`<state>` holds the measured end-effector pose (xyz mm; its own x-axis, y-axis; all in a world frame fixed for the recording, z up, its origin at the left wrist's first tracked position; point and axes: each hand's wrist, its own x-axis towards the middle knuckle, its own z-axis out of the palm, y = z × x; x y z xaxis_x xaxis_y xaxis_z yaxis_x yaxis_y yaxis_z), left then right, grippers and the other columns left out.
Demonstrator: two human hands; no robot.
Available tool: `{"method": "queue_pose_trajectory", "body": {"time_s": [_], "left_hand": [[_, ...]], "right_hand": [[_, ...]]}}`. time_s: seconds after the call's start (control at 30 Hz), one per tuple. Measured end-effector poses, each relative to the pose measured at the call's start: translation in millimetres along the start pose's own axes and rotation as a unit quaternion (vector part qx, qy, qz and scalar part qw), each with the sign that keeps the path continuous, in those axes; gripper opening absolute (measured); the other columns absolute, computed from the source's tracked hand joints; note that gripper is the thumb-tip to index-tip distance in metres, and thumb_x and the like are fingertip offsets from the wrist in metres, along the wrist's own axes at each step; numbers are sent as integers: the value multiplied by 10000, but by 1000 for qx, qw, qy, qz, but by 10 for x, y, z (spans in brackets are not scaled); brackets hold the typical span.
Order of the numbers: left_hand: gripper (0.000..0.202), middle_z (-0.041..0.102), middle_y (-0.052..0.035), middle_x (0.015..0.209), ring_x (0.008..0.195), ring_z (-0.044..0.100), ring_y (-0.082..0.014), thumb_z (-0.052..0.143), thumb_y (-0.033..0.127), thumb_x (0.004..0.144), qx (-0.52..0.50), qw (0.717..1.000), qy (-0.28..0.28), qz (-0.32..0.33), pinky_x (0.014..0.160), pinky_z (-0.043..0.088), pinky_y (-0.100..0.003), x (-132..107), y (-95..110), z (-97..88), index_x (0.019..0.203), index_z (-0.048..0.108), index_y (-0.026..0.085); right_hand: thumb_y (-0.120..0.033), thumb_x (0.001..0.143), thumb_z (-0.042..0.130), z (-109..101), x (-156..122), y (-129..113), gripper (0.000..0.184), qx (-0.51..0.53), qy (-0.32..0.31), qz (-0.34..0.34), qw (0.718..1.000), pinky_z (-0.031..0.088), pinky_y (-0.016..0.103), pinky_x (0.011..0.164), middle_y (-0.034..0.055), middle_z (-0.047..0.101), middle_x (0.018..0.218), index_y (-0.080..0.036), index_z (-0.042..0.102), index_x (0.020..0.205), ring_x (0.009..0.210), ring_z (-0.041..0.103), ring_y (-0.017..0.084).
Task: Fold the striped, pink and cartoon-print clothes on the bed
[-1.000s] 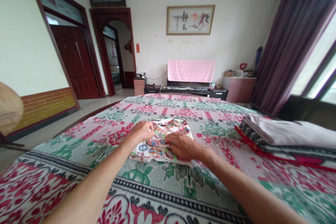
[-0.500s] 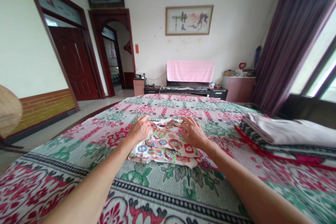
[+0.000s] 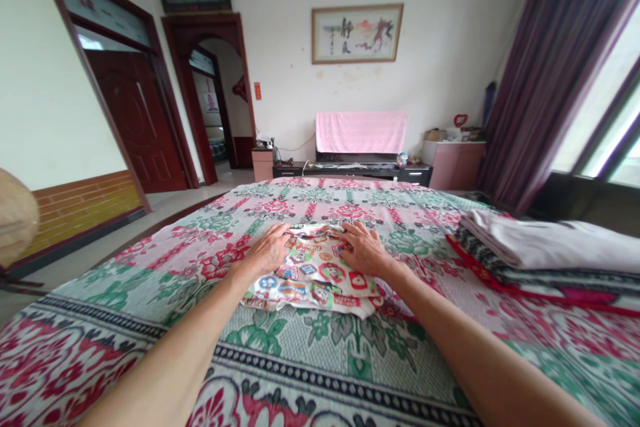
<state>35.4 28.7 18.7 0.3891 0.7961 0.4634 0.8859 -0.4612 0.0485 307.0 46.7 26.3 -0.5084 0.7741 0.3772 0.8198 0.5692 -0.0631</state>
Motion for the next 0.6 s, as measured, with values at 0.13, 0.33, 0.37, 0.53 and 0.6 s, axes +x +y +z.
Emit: {"method": "queue_pose_trajectory", "body": {"time_s": [0.13, 0.33, 0.37, 0.53, 0.6], "left_hand": [[333, 521, -120, 1272, 1201, 458, -228, 423, 117, 759, 0, 1000, 2, -7, 1062, 355, -358, 23, -11, 23, 1043, 597, 143], [405, 517, -126, 1273, 1143, 516, -213, 391, 111, 763, -22, 998, 53, -10, 1029, 399, -326, 71, 0, -43, 1133, 555, 115], [405, 524, -123, 1272, 1126, 531, -212, 387, 112, 765, -24, 998, 63, -12, 1017, 412, -328, 74, 1, -53, 1130, 561, 116], [344, 619, -56, 1163, 1007, 605, -170, 390, 118, 772, -21, 993, 115, -26, 936, 473, -285, 76, -20, -61, 1000, 643, 174], [301, 652, -33, 1111, 956, 627, -161, 413, 145, 781, -25, 990, 133, -39, 894, 493, -275, 78, -30, -64, 928, 671, 195]], "right_hand": [[-340, 794, 499, 45, 14, 26, 489, 32, 12, 2, 999, 340, 492, 957, 129, 460, 1369, -155, 523, 1246, 1239, 373, 293], [-253, 807, 470, 65, 41, 80, 454, 62, 74, -6, 995, 363, 471, 956, 132, 491, 1334, -162, 508, 1250, 1208, 441, 270], [-249, 810, 472, 57, 44, 85, 437, 66, 85, -9, 994, 370, 472, 951, 130, 503, 1321, -167, 517, 1237, 1196, 458, 267], [-242, 811, 501, 5, 50, 99, 380, 85, 128, -33, 988, 406, 476, 924, 132, 554, 1261, -174, 549, 1182, 1157, 514, 264], [-229, 805, 511, -14, 56, 106, 353, 95, 139, -43, 985, 419, 461, 923, 124, 576, 1234, -180, 570, 1149, 1140, 532, 258]]}}
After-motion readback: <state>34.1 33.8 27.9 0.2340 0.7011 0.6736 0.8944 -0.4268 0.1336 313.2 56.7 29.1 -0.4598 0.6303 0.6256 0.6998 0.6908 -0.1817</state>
